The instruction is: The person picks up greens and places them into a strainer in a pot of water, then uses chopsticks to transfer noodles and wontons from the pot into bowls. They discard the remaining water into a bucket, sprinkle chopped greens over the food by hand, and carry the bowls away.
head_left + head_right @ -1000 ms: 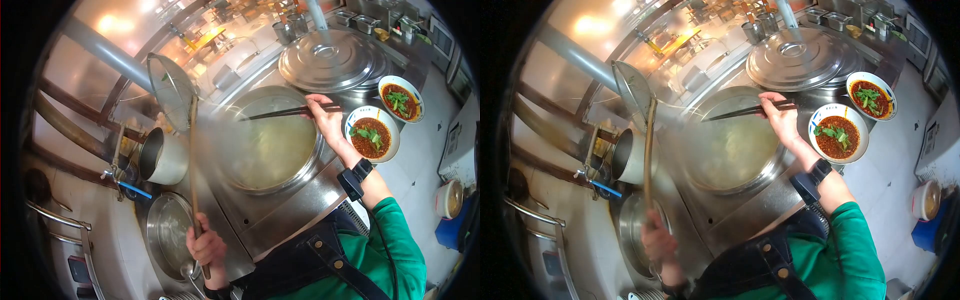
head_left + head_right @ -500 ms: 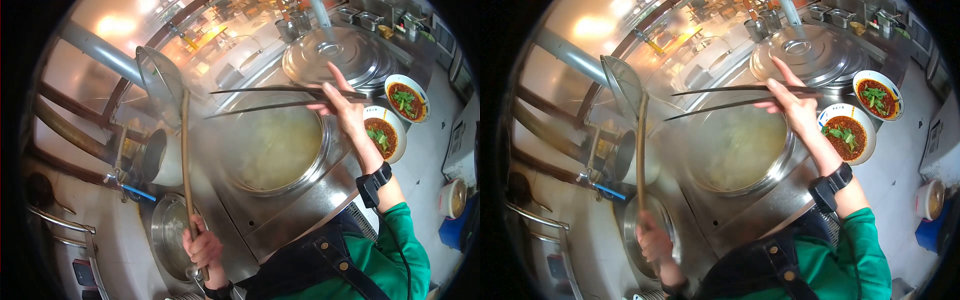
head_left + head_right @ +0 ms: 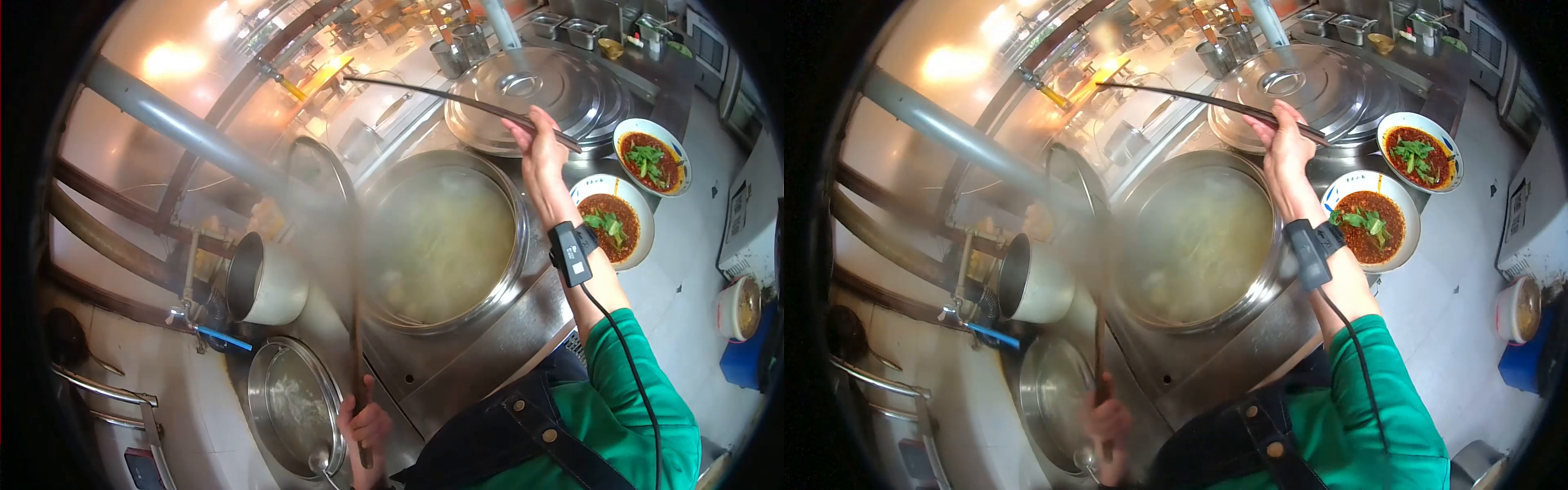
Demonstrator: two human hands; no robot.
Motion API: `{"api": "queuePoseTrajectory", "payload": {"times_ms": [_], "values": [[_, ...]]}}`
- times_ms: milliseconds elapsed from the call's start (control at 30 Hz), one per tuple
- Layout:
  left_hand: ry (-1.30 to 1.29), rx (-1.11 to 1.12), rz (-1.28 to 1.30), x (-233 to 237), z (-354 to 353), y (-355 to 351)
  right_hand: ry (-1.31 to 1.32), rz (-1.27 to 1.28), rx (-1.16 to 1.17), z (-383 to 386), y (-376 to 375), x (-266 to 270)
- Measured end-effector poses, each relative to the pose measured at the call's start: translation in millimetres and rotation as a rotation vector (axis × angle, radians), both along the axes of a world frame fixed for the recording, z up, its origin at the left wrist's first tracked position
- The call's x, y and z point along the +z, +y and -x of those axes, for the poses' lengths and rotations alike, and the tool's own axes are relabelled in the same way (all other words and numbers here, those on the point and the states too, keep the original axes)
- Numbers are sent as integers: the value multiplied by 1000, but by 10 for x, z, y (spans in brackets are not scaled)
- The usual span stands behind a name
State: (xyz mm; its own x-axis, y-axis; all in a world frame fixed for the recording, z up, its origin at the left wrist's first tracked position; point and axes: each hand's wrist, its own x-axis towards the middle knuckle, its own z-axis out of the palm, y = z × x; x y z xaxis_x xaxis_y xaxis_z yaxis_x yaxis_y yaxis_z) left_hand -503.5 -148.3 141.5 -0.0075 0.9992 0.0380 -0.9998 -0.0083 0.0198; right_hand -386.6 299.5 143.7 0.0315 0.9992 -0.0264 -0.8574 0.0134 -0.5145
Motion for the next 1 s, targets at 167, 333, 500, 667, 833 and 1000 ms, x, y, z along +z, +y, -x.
{"api": "queuePoseTrajectory", "payload": {"times_ms": [167, 333, 500, 667, 833, 1000], "values": [[-7, 62, 123, -180, 19, -100, -16, -5, 45, -154, 124, -70], [-98, 99, 41, -208, -6, -72, -667, -332, 362, -290, -316, -138], [-98, 122, 29, -175, 1, -21, -637, -373, 511, -4, -744, -143], [-104, 50, -28, -274, 65, -21, -474, -331, 426, 485, -844, -442], [-176, 147, 0, -76, -12, 56, -944, -817, 171, 397, -908, -886], [-190, 188, -72, -31, 46, 99, -1136, -955, 242, 144, -734, -1175]]}}
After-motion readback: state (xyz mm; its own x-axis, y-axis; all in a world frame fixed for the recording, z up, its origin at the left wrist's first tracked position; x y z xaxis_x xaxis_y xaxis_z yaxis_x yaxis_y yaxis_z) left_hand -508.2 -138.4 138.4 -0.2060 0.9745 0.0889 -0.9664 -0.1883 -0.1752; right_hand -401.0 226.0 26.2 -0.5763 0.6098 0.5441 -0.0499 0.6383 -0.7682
